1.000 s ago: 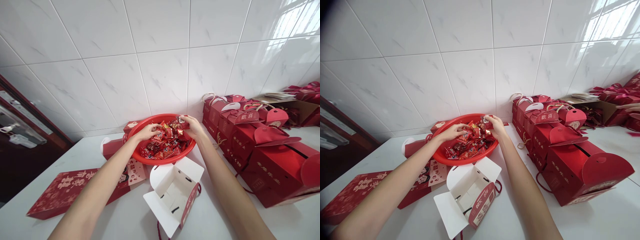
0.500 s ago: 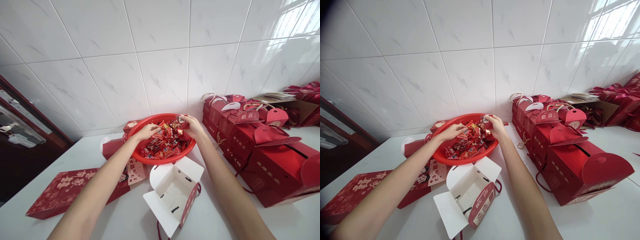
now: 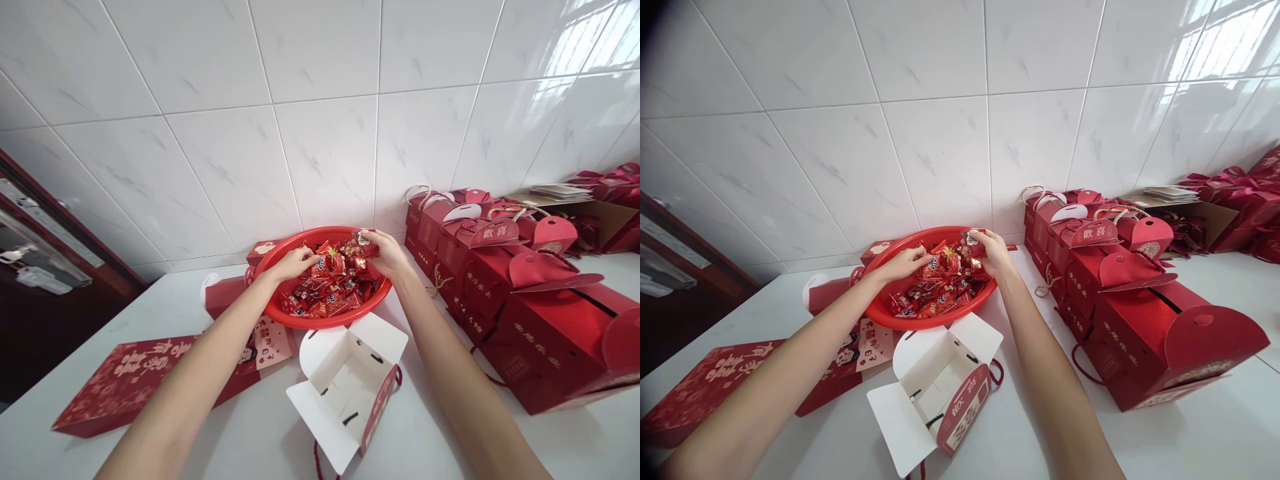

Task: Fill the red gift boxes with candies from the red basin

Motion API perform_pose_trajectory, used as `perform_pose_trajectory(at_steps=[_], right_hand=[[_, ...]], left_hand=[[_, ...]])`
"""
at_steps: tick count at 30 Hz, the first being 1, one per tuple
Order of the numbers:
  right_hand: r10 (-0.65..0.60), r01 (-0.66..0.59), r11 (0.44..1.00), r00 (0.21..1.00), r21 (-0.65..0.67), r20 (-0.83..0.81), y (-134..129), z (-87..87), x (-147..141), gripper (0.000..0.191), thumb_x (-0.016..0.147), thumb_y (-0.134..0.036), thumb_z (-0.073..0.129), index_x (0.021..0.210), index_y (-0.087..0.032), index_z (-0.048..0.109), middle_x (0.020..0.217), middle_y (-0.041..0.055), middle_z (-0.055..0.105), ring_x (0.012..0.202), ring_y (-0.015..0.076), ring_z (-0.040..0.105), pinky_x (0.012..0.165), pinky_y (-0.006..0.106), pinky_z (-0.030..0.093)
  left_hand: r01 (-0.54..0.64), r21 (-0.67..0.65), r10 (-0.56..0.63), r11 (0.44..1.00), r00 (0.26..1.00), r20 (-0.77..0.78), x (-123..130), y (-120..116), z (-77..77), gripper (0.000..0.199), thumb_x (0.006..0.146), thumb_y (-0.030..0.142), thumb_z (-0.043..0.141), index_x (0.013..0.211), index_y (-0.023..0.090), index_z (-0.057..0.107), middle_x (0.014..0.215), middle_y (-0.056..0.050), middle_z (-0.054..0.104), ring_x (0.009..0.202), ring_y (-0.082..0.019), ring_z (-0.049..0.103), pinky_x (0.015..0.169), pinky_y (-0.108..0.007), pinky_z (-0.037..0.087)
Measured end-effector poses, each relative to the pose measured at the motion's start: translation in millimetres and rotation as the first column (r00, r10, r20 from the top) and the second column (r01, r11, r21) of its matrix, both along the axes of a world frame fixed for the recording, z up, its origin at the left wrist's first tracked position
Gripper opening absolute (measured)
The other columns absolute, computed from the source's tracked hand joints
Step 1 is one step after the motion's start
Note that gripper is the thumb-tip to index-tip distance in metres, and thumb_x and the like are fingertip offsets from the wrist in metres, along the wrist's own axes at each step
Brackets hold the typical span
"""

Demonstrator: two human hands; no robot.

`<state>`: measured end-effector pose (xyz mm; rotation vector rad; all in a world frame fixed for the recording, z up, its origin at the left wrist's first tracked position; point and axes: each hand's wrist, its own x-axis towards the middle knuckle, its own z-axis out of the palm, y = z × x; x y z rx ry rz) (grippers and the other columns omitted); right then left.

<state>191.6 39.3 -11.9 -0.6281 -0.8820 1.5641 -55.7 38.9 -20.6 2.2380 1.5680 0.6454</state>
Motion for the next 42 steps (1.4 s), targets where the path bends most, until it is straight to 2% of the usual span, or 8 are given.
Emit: perform_pose_trajectory(at_steps=[10, 14, 19, 24, 28, 35, 42], right_hand=[[-0.01, 0.01, 1.0, 1.0, -0.012, 0.024, 0.7, -0.7, 0.7, 0.017, 0.067, -0.02, 0.08, 0.069, -0.016, 0.064, 0.064, 0.0014, 0.066, 0.057, 0.0121, 0.061, 0.053, 0.023, 0.052], [-0.011, 0.011, 1.0, 1.0, 0.006, 0.021, 2.1, -2.6, 0.8, 0.02, 0.066, -0.022, 0.082, 0.07, -0.017, 0.063, 0.065, 0.0004, 0.066, 0.058, 0.0124, 0.062, 0.054, 0.024, 0.053], [-0.006, 0.006, 1.0, 1.0, 0.002, 0.02, 1.2, -2.4, 0.5, 0.021, 0.067, -0.022, 0.083, 0.07, -0.017, 0.063, 0.065, 0.0014, 0.067, 0.058, 0.0129, 0.062, 0.054, 0.025, 0.053], [-0.017, 0.017, 1.0, 1.0, -0.011, -0.001, -2.0, 0.7, -0.3, 0.017, 0.068, -0.018, 0.081, 0.07, -0.016, 0.065, 0.066, 0.0021, 0.067, 0.06, 0.0139, 0.063, 0.055, 0.025, 0.054], [-0.024, 0.023, 0.999, 1.0, -0.029, -0.009, -3.0, 1.6, -0.5, 0.014, 0.069, -0.016, 0.079, 0.07, -0.015, 0.066, 0.066, 0.003, 0.068, 0.061, 0.0141, 0.064, 0.055, 0.025, 0.054], [-0.023, 0.024, 0.999, 1.0, -0.027, 0.011, -2.5, 1.6, -0.4, 0.014, 0.068, -0.018, 0.08, 0.071, -0.016, 0.066, 0.067, 0.0023, 0.068, 0.06, 0.0131, 0.063, 0.056, 0.025, 0.054], [-0.008, 0.009, 1.0, 0.999, -0.018, 0.054, -4.4, 3.8, 1.1, 0.014, 0.068, -0.02, 0.08, 0.072, -0.016, 0.067, 0.069, 0.0034, 0.071, 0.057, 0.0126, 0.062, 0.057, 0.025, 0.055]], left_hand=[[0.003, 0.014, -0.004, 1.0, 1.0, 0.011, -8.2, 7.4, -5.8, 0.05, 0.078, 0.07, 0.061, 0.073, 0.021, 0.061, 0.071, 0.001, 0.061, 0.069, -0.018, 0.056, 0.064, -0.027, 0.043], [0.009, -0.022, -0.007, 1.0, 0.995, 0.101, -7.6, 8.7, -6.8, 0.048, 0.076, 0.068, 0.063, 0.074, 0.02, 0.061, 0.072, -0.001, 0.063, 0.07, -0.019, 0.058, 0.064, -0.029, 0.043], [0.032, -0.09, -0.009, 0.995, 0.97, 0.242, -3.8, 6.2, -4.8, 0.052, 0.068, 0.065, 0.07, 0.089, 0.018, 0.063, 0.085, -0.004, 0.068, 0.075, -0.02, 0.061, 0.067, -0.03, 0.046], [0.008, -0.088, 0.013, 0.996, 0.971, 0.24, -4.6, 4.8, -3.3, 0.051, 0.071, 0.061, 0.069, 0.098, 0.018, 0.063, 0.09, -0.005, 0.069, 0.078, -0.02, 0.062, 0.068, -0.031, 0.047], [0.005, -0.093, 0.017, 0.996, 0.974, 0.226, -4.7, 5.6, -3.7, 0.045, 0.072, 0.056, 0.068, 0.097, 0.018, 0.063, 0.092, -0.005, 0.069, 0.078, -0.019, 0.062, 0.069, -0.031, 0.048], [0.015, -0.026, -0.011, 1.0, 0.989, 0.149, -3.2, 4.2, -0.4, 0.028, 0.079, 0.043, 0.059, 0.092, 0.019, 0.066, 0.104, -0.006, 0.072, 0.096, -0.024, 0.065, 0.087, -0.034, 0.05], [-0.01, -0.073, 0.014, 0.997, 0.998, 0.056, -6.1, 4.2, -3.8, 0.035, 0.079, 0.045, 0.063, 0.102, 0.019, 0.067, 0.113, -0.009, 0.072, 0.104, -0.026, 0.066, 0.093, -0.036, 0.05]])
